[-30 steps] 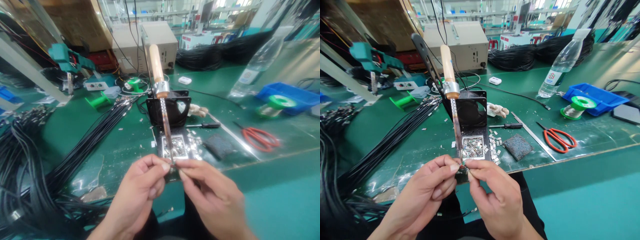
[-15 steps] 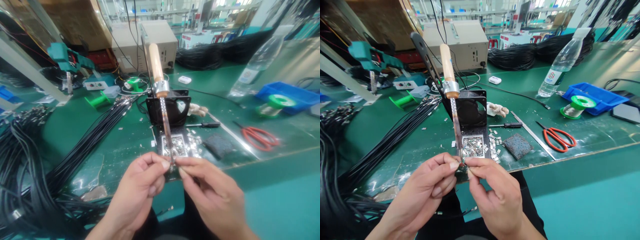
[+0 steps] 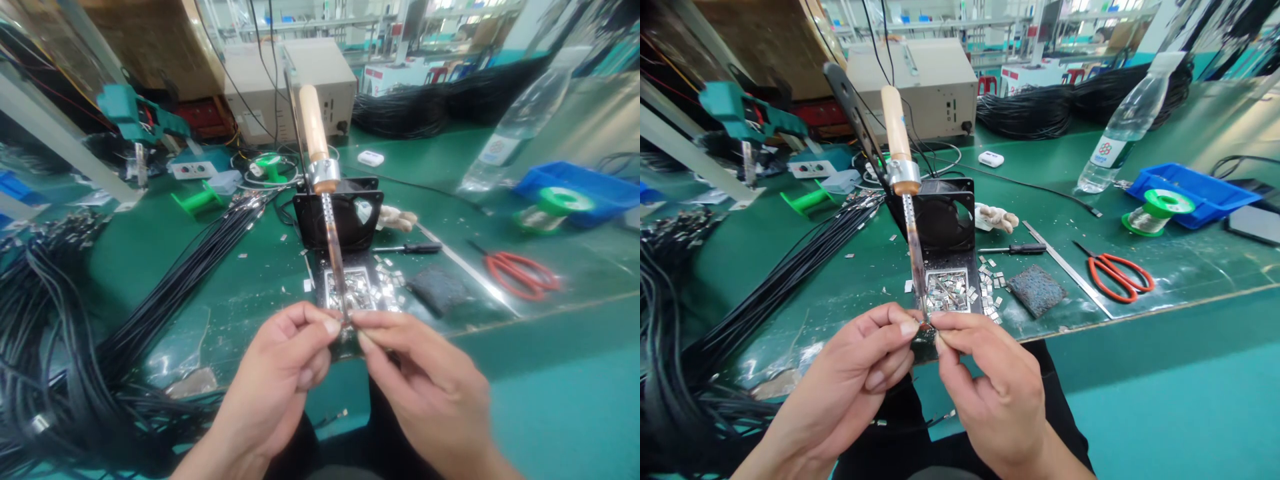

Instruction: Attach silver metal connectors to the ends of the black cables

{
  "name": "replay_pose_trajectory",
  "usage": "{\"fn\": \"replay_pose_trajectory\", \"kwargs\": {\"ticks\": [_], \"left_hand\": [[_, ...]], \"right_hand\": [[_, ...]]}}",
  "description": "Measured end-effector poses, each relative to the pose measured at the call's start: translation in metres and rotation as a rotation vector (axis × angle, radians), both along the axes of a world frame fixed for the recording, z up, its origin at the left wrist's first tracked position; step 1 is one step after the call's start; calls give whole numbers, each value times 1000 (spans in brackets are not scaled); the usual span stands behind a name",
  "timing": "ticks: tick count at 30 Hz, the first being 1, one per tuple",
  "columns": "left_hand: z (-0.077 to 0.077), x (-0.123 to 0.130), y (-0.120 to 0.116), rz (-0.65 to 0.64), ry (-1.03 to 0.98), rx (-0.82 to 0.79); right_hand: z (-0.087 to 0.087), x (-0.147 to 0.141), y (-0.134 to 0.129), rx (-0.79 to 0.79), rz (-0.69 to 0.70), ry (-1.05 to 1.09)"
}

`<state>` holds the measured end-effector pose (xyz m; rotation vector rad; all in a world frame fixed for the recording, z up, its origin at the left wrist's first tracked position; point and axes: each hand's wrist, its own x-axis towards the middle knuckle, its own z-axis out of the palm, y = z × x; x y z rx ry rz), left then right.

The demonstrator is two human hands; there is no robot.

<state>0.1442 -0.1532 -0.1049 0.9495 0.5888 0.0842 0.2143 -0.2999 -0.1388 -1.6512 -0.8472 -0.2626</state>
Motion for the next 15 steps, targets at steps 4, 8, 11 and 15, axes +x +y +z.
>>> {"fn": "replay_pose_trajectory", "kwargs": {"ticks": [4,8,11,15], "left_hand": [[-1,0,1,-2,-3,-1],[0,0,1,-13,-5,0],[0,0,0,-14,3,6],[0,0,0,-12,12,4]], "right_hand": [[0,1,1,-2,1,-12],[0,1,0,-5,5,-15],[0,1,-1,-13,2,-14],[0,0,-2,-7,5,-6]]}}
